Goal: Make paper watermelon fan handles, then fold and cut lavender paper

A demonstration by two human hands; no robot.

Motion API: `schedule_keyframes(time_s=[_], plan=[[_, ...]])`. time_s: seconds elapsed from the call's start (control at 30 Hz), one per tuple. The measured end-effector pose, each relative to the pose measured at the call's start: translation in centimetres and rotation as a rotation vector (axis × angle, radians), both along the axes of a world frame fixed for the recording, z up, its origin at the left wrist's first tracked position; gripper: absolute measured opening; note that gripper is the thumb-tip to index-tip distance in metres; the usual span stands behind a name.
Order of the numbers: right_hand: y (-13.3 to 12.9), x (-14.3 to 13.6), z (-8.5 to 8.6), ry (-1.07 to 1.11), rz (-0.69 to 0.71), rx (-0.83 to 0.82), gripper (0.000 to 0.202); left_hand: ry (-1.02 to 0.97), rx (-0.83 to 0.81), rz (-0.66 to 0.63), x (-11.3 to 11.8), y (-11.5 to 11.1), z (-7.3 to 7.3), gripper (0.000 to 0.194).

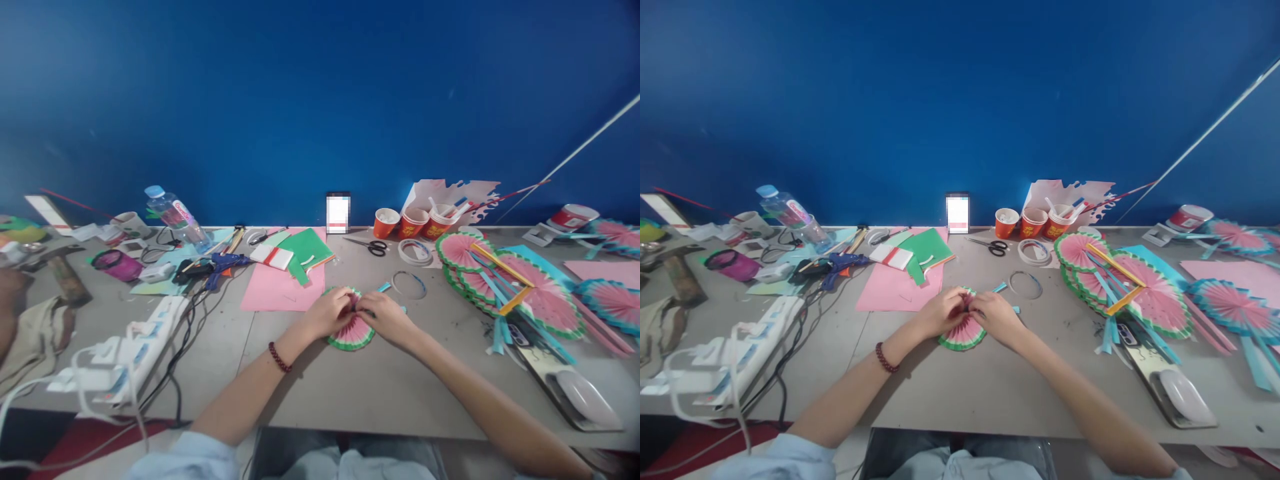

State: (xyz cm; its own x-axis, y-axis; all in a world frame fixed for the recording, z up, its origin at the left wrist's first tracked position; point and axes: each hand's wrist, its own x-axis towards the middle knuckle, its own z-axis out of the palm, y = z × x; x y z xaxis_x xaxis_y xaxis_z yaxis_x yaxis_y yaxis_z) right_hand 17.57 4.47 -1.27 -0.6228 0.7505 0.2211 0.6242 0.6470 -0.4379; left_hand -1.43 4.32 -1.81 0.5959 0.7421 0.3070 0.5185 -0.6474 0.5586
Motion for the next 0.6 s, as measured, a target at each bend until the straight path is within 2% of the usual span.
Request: schedule_keyframes(time_s=[0.13,0.37,0.5,0.6], plan=[[-0.5,-0.3,-1.0,0.059,0.026,0.042,0.015,-0.014,-0.014,-0.025,-0.3,-0.3,0.5,0.013],[-0.8,-0.9,-1.7,0.08,0.025,0.101,0.016,-0.06,-0.061,-0.084,-0.6,-0.4,1.4,0.044],[-1.0,-1.3,-1.5,0.051,0.024,0.114,0.02,-0.114,-0.065,-0.078,-0.8,-0.7,1.5,0.041],[-1.2,-1.3,-1.4,0.094,-0.034,0.11,0.024,-0.15,0.025,0.011,-0.9,-0.7,1.1,0.035]])
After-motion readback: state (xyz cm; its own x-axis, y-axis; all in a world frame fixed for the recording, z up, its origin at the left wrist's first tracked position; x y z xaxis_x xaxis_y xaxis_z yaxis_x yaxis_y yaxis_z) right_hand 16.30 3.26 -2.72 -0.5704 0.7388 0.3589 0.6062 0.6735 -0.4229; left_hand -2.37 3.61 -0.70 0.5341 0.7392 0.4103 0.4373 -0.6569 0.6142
